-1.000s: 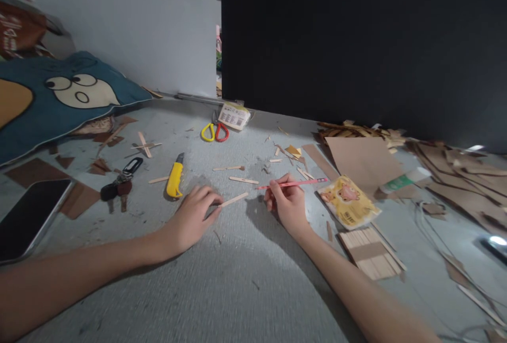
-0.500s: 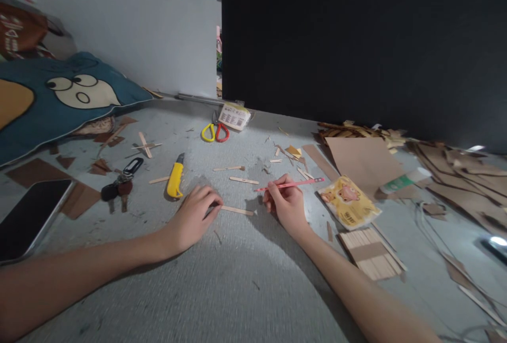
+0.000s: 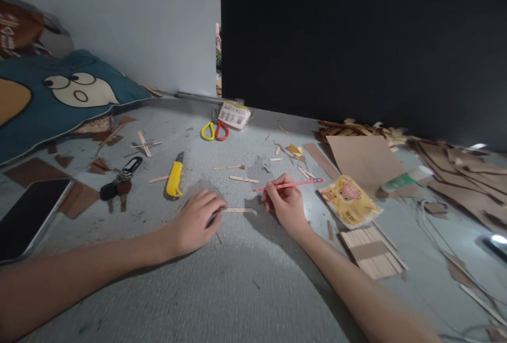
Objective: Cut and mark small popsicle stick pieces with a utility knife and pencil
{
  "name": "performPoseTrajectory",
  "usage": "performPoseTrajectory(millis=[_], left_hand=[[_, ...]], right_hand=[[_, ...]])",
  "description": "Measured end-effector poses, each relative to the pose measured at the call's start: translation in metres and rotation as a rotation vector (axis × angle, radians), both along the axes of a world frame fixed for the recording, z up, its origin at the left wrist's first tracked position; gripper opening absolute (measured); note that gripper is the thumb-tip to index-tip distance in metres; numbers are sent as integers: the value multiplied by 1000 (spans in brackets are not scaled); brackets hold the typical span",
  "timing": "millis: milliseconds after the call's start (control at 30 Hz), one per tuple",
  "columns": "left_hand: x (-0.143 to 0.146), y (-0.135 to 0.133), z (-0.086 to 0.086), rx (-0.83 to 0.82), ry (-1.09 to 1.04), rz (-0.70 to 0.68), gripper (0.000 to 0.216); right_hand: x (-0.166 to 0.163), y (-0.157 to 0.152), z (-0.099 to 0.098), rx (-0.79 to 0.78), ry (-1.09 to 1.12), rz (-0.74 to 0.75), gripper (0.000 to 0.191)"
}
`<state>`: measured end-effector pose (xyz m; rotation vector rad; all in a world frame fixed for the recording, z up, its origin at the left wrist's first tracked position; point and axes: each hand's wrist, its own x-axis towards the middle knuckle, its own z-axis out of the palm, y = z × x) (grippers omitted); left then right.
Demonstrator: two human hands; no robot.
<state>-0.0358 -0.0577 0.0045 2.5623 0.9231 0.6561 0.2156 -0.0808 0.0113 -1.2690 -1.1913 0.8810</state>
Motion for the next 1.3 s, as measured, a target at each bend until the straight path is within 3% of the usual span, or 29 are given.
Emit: performPoseTrajectory(millis=[100, 200, 400, 567, 767, 867, 933, 1100, 1300], left_hand=[[0, -2, 3, -88, -63, -96, 21], [-1, -2, 5, -140, -141, -92, 25], [-2, 2, 2, -3, 11, -93, 37], [-1, 2, -3, 43, 58, -115, 22], [-4, 16, 4, -270, -255, -48, 19], [-7, 27, 9, -325, -187, -256, 29], [-9, 30, 10, -362, -123, -307, 48], [-9, 24, 10, -492, -54, -237, 78], [-7, 18, 15, -548, -201, -167, 71]], right_hand=[[0, 0, 0, 5, 4, 0, 50], [0, 0, 0, 7, -1, -2, 49], [-1, -1, 0, 16, -26, -15, 48], [1, -2, -3, 40, -73, 13, 45], [5, -6, -9, 82, -159, 96, 42], [5, -9, -9, 94, -147, 177, 33], [6, -10, -9, 103, -172, 239, 28], [8, -12, -11, 136, -304, 328, 29], [8, -12, -11, 156, -398, 336, 30]])
